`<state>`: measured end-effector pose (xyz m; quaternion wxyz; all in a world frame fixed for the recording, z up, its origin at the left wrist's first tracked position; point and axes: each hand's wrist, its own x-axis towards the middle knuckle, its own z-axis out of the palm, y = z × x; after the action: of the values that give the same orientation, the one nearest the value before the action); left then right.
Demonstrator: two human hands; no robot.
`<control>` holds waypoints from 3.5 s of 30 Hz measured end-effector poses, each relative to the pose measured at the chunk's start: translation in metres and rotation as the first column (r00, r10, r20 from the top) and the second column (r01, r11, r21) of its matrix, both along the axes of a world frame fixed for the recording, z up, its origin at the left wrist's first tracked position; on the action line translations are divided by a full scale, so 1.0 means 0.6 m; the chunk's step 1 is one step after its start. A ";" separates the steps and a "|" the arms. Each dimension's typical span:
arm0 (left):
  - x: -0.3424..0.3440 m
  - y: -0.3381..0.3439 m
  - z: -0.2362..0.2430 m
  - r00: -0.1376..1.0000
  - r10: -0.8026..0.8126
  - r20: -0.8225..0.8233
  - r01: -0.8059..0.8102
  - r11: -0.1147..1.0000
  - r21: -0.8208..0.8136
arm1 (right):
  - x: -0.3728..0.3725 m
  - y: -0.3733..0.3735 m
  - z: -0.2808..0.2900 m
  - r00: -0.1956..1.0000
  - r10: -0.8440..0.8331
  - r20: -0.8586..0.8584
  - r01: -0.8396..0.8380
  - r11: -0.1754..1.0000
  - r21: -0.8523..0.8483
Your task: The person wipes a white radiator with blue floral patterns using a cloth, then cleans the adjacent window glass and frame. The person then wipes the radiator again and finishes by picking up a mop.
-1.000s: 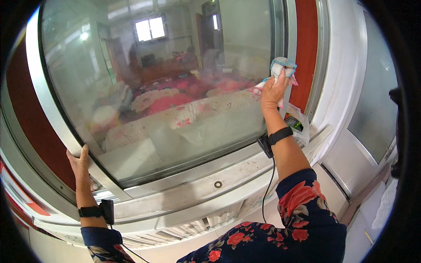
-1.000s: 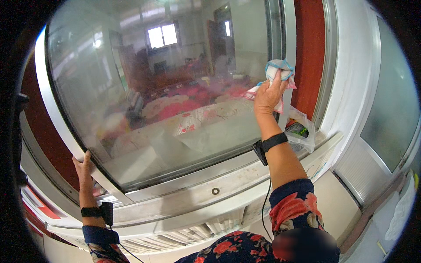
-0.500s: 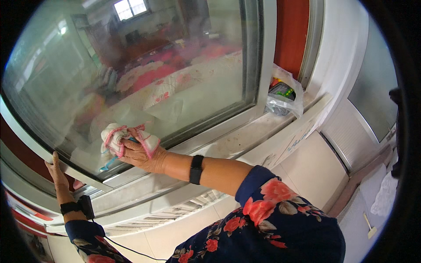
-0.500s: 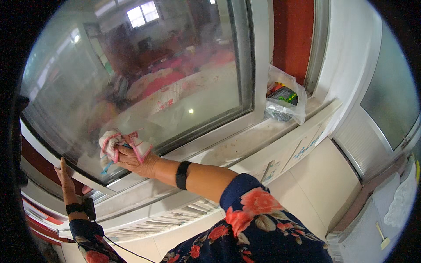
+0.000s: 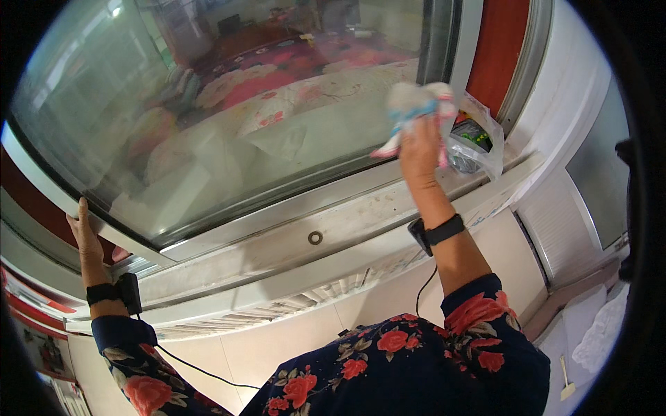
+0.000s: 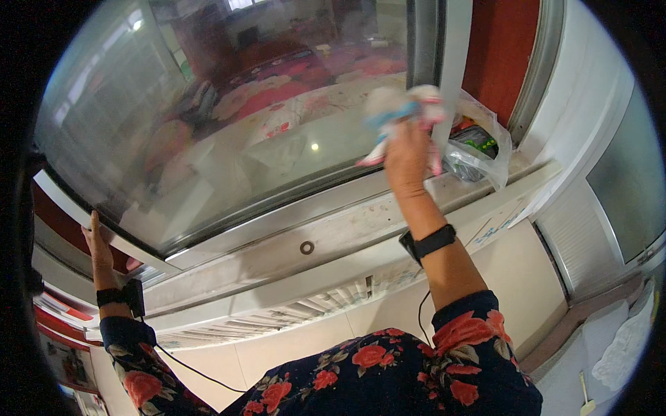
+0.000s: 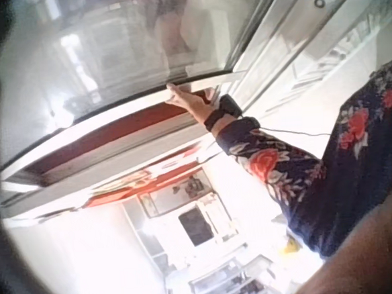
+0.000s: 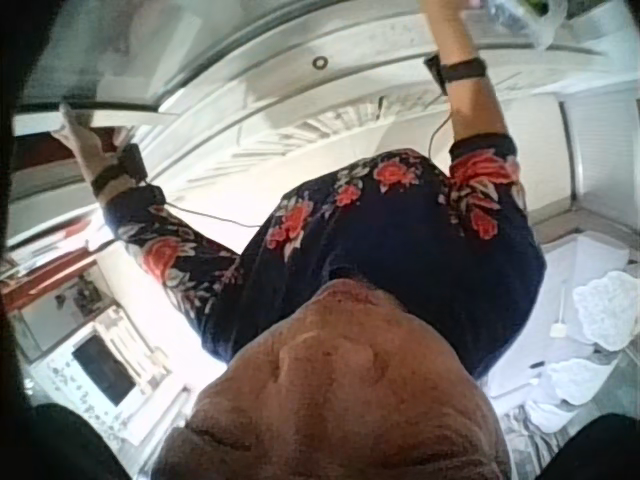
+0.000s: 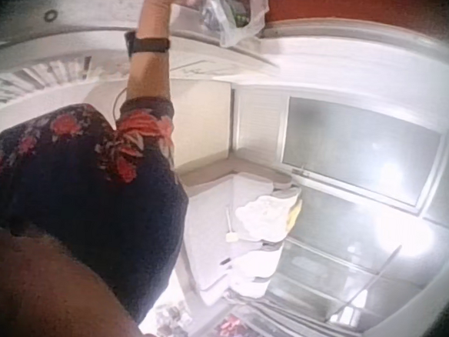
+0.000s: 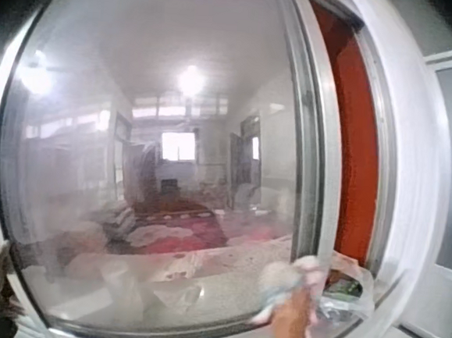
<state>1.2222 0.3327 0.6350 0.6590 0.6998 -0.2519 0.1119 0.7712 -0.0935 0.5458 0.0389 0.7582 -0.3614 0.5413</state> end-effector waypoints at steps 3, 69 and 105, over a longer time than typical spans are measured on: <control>-0.015 -0.011 0.000 0.997 0.001 0.082 0.001 1.000 -0.025 | 0.006 -0.004 0.004 0.952 0.032 0.303 -0.025 0.999 -0.028; -0.048 -0.035 -0.009 0.964 -0.225 0.143 0.239 0.967 -0.086 | 0.453 0.476 0.096 0.732 0.302 -0.611 -0.678 0.413 -0.608; -0.053 0.011 -0.032 0.940 -0.333 -0.077 0.336 0.941 0.025 | 0.519 0.550 0.313 0.866 0.245 -0.436 -0.495 0.301 -0.815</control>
<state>1.1906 0.3395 0.6160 0.6637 0.6627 -0.3454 -0.0318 1.0824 0.2364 0.7334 0.3597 0.7300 0.1862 0.5504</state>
